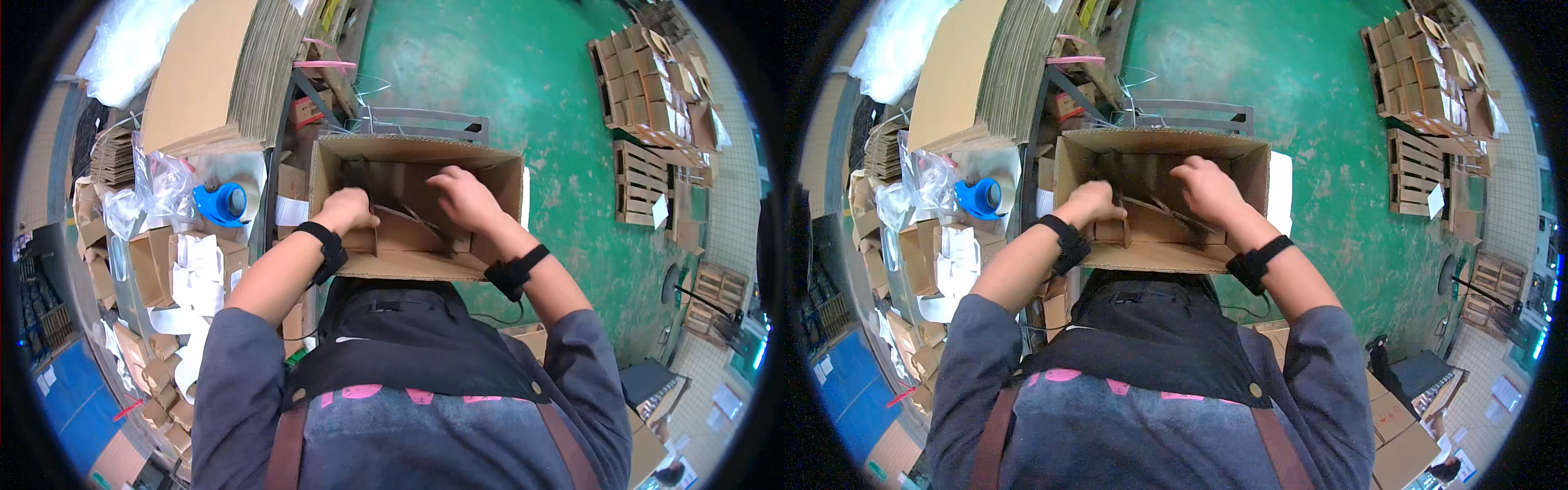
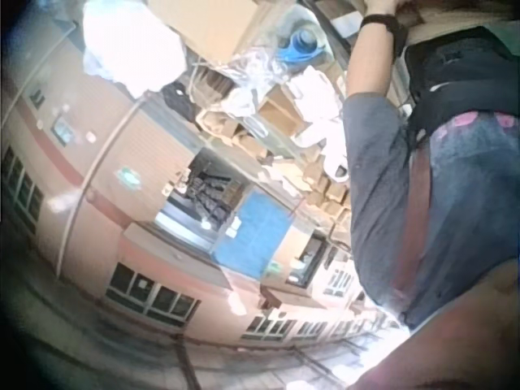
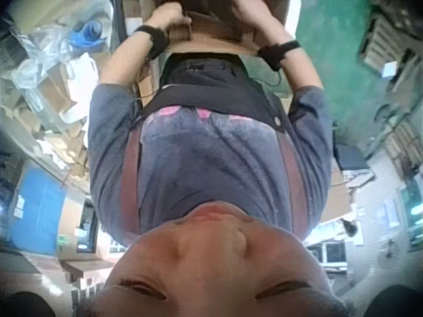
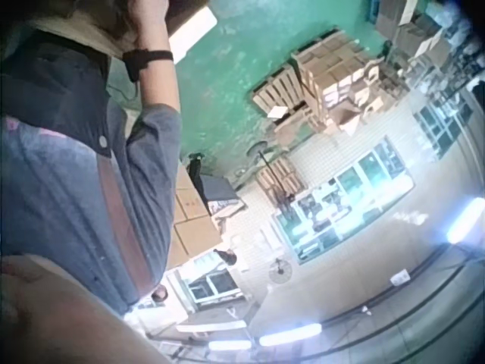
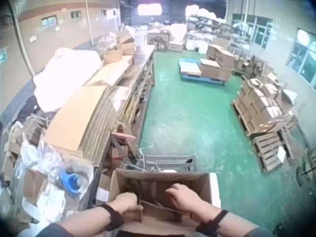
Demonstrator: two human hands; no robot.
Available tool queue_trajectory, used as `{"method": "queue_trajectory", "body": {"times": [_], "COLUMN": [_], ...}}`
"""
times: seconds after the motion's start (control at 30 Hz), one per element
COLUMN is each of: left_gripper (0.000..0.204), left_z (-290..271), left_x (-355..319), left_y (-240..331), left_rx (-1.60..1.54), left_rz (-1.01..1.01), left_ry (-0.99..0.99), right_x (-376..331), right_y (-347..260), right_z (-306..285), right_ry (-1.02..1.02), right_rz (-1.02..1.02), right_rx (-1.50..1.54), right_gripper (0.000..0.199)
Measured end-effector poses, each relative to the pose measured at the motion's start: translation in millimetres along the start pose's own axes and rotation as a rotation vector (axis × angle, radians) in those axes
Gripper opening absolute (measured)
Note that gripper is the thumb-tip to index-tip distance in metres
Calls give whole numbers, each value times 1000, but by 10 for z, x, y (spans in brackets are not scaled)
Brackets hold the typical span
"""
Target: Packing various components and packaged items into cardboard shipping boxes in a warehouse.
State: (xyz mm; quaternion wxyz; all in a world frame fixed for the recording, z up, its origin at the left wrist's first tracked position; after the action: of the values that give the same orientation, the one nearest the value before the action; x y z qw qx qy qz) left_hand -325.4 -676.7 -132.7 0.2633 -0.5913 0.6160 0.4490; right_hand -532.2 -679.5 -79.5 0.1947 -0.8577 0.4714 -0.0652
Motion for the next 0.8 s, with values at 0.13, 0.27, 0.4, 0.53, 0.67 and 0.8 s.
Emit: {"method": "queue_trajectory", "body": {"times": [0.13,0.27,0.4,0.53,0.67,0.8], "left_gripper": [94,69,32,25,34,59], "left_z": [32,184,224,488,635,329], "left_x": [41,267,111,254,782,388], "left_y": [-123,31,69,196,27,221], "left_rx": [-312,-227,-205,-203,-393,-195], "left_rz": [-73,-70,40,48,-22,83], "left_ry": [300,274,240,130,-57,-114], "right_x": [226,196,27,-168,47,-12], "right_y": [-400,-180,18,297,472,582], "right_z": [459,936,637,823,1078,785], "right_ry": [-483,-752,-750,-748,-648,-718], "right_rz": [-62,40,226,293,280,276], "right_rx": [-344,-292,-390,-416,-424,-433], "right_gripper": [48,45,44,47,71,74]}}
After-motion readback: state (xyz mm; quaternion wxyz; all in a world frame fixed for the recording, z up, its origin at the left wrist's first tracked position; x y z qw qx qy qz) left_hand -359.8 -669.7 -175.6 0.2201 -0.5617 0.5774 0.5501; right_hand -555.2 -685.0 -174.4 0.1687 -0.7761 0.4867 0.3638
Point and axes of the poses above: each hand's wrist, its own x-axis towards the middle knuckle, its own z-axis out of the palm, y = z × x, the point moved 6 cm from there along x, towards the middle knuckle, and after that the axes turned 10 degrees about -x, right-handed, at the moved point
